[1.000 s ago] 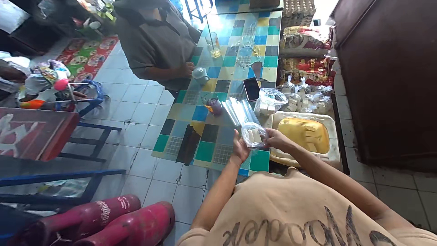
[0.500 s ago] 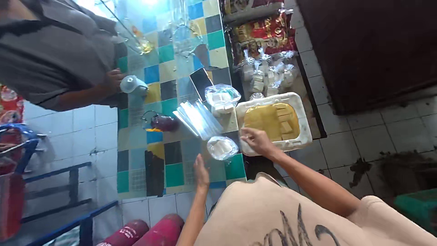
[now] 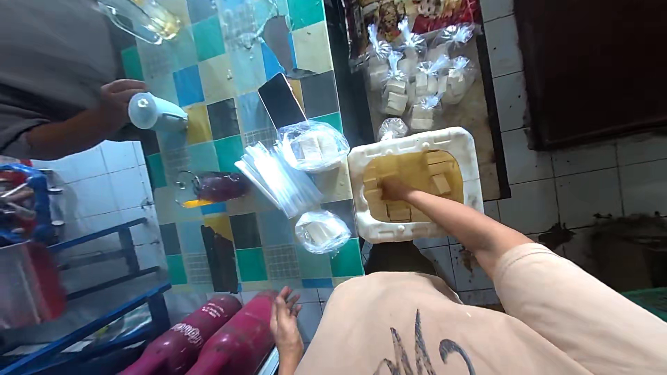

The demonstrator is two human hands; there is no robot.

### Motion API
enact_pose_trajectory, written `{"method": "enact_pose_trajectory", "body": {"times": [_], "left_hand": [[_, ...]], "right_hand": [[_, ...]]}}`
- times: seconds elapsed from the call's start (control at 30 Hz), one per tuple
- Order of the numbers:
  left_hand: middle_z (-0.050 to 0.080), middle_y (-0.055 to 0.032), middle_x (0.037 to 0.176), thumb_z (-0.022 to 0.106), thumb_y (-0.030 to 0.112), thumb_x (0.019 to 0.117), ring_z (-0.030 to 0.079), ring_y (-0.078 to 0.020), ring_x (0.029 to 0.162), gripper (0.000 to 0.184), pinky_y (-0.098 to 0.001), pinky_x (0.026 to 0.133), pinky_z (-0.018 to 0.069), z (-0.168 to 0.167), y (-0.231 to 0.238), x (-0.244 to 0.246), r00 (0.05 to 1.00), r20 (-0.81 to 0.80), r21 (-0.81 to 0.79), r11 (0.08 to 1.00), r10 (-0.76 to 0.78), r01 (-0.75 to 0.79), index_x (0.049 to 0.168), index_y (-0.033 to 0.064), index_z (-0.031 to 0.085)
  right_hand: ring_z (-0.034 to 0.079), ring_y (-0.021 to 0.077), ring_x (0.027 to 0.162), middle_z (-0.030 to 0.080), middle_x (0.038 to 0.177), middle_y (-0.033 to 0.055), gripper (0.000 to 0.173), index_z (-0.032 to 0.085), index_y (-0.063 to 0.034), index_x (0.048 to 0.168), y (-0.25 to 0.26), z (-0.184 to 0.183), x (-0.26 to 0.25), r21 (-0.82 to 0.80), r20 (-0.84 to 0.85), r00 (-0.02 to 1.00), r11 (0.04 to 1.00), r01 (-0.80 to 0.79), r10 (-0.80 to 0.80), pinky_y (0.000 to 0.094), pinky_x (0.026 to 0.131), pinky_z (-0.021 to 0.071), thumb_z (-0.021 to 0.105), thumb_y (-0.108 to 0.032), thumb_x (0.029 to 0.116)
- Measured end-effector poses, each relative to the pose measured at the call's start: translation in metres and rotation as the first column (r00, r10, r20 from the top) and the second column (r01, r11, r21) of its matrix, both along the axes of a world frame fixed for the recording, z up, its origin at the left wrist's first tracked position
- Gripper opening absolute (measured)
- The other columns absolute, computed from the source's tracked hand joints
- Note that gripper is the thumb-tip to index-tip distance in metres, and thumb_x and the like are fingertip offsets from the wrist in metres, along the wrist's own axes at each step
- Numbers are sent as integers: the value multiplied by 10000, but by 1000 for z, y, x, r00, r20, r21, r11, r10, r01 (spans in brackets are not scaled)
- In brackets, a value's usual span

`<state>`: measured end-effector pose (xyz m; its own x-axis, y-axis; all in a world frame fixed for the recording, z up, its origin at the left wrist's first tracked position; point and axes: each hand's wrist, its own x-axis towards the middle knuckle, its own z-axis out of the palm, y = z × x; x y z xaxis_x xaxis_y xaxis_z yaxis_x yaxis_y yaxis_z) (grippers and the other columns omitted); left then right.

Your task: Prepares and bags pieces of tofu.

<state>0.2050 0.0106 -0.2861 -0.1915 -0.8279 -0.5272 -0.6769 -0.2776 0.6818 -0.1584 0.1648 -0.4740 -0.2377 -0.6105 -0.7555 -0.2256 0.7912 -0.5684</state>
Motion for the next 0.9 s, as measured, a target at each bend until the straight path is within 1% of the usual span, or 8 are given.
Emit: {"method": "enact_pose_trajectory", "body": {"times": [0.13,0.3,0.43,0.57,0.63,0.7,0.83,0.9], "left_hand": [[603,-93,1184,240,219,1108,635,-61,935,454,-208,751,518,3,13,-3,997,6,-15,997,71,-71,1333,-83,494],[602,-83,1153,256,194,1102,631,-58,928,426,-209,745,517,1,23,-10,996,5,-28,996,89,-89,1308,-86,503],[608,-74,1147,265,173,1100,638,-48,917,408,-188,735,519,-1,27,-15,996,-2,-33,996,86,-86,1296,-87,511],[609,-76,1150,255,163,1099,643,-45,909,411,-180,726,520,0,28,-19,998,4,-45,997,61,-61,1298,-94,507],[612,-68,1148,262,157,1093,645,-37,908,406,-173,722,520,2,29,-20,999,9,-56,997,51,-50,1294,-99,505],[611,-64,1146,271,154,1093,643,-26,917,402,-161,726,521,4,30,-18,999,14,-59,998,35,-34,1295,-104,503],[612,-79,1154,287,147,1092,642,-32,922,390,-167,732,522,4,34,-15,999,19,-58,998,40,-39,1303,-103,500],[615,-72,1146,303,137,1095,644,-23,908,368,-163,727,525,4,36,-15,998,26,-59,997,51,-49,1296,-100,500]], "right_hand": [[571,473,1266,598,1318,325,488,579,74,1347,-4,9,22,27,53,988,990,141,-142,623,1055,453,737,-83,912],[557,463,1276,555,1353,328,574,553,103,1347,-2,12,22,-26,56,989,990,139,-138,594,1063,459,799,-103,872],[600,475,1213,622,1263,312,519,577,62,1324,-7,7,7,-84,59,997,995,49,-44,630,1030,464,782,-182,914],[597,486,1203,637,1237,327,386,646,80,1257,-12,3,-5,-153,65,990,981,-118,129,632,1024,451,724,-107,929],[618,510,1157,639,1209,357,378,629,124,1241,-1,52,-11,-217,55,990,970,-112,127,633,976,478,712,-46,914],[570,458,1283,602,1337,310,410,579,98,1321,-3,140,-25,-10,133,984,993,-118,118,595,1069,444,688,13,934],[614,521,1168,639,1221,355,410,624,124,1258,10,143,-22,-195,97,994,980,-39,59,647,984,476,717,70,862],[606,492,1202,637,1237,344,407,621,138,1239,8,181,-29,-105,109,993,994,-37,49,612,1025,461,735,66,855]]}}
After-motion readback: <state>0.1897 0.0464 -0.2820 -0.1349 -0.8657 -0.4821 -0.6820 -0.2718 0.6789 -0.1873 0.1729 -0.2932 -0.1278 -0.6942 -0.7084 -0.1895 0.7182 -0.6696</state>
